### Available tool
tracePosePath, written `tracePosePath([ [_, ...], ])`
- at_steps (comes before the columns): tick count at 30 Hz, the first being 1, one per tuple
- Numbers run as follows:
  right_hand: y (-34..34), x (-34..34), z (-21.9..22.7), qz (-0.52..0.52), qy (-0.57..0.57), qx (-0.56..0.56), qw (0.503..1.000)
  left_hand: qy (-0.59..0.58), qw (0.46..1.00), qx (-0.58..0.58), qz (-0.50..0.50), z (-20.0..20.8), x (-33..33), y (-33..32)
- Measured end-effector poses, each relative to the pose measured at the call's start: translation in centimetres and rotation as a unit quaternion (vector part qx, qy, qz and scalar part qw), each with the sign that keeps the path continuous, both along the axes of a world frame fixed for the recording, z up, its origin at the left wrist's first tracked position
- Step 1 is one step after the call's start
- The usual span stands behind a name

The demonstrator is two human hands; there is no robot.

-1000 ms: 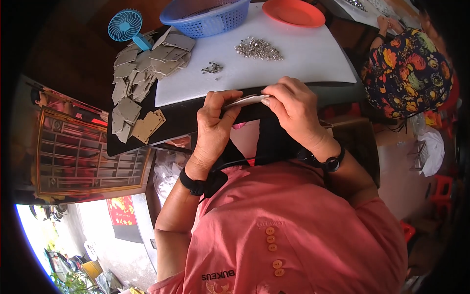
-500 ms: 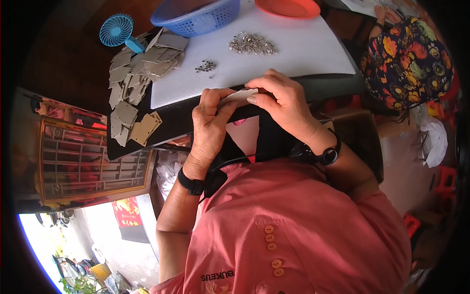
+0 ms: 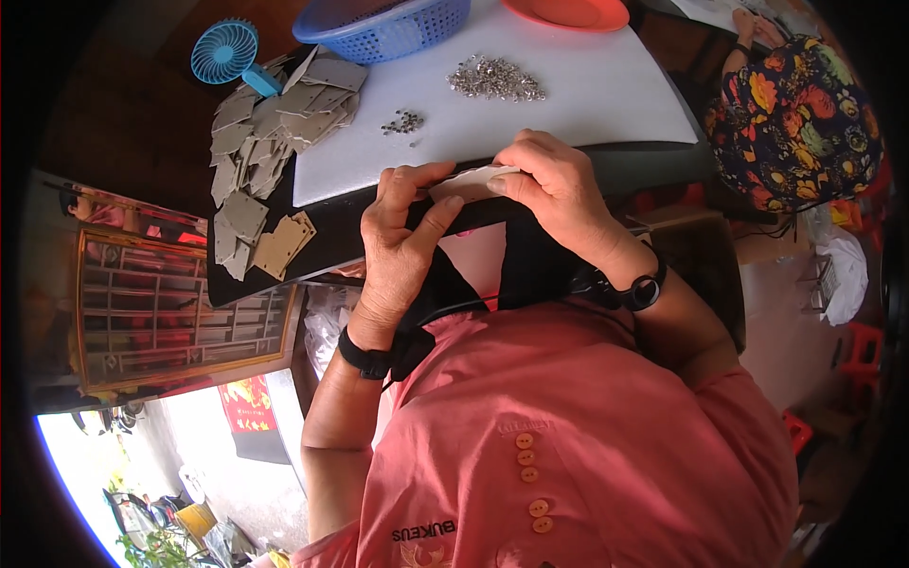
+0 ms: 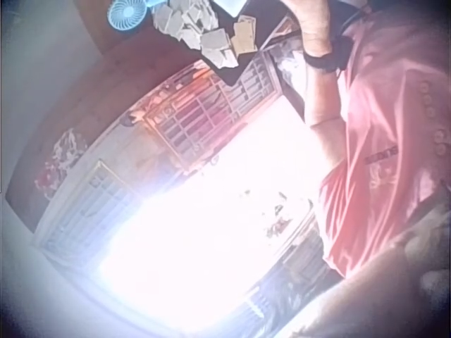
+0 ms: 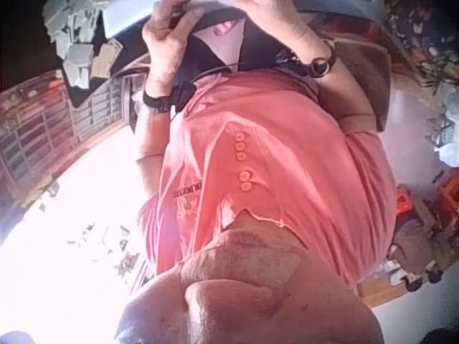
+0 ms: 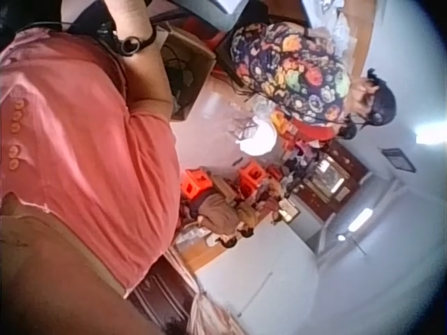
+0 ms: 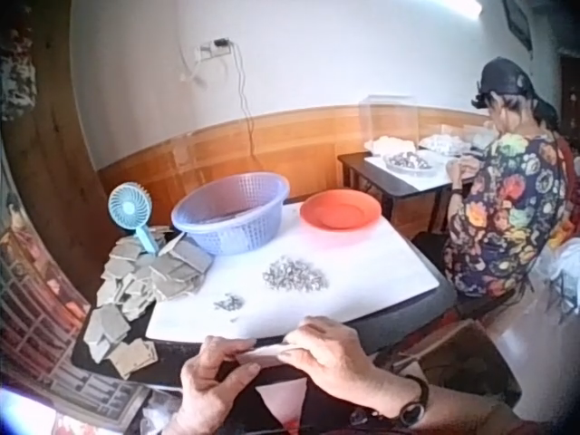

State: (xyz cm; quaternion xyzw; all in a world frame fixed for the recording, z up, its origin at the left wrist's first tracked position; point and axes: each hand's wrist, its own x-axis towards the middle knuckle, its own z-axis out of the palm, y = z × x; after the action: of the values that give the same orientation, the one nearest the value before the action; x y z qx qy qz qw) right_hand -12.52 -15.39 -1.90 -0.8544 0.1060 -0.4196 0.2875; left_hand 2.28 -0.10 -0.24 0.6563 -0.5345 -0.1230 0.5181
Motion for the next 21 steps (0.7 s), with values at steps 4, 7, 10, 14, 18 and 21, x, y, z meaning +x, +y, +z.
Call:
tracePosePath([
  [4, 0.4, -0.7, 0.9, 0.036, 0.003, 0.079, 0.996, 0.097, 0.993, -0.061, -0.005, 0.4, -0.9, -1.1],
  [7, 0.5, -0.4, 0.6, -0.016, 0.001, -0.096, 0.995, 0.048, 0.998, 0.026, -0.014, 0.4, -0.9, -1.4],
  [10, 0.4, -0.8, 0.3, 0.021, -0.004, -0.054, 0.998, 0.04, 0.998, -0.015, -0.055, 0.3, -1.0, -1.7],
  [14, 0.6, -1.8, 2.0, 0.146, -0.013, 0.109, 0.983, 0.259, 0.958, -0.065, -0.102, 2.3, -2.7, -1.7],
  [18, 0.5, -1.9, 2.3, 0.104, 0.017, 0.238, 0.966, 0.381, 0.919, -0.001, -0.102, 2.0, -2.8, -2.2],
  [21, -0.3, -1.9, 2.0, 0.113, 0.062, 0.278, 0.952, 0.386, 0.917, 0.0, -0.103, 1.5, -2.5, -2.6],
])
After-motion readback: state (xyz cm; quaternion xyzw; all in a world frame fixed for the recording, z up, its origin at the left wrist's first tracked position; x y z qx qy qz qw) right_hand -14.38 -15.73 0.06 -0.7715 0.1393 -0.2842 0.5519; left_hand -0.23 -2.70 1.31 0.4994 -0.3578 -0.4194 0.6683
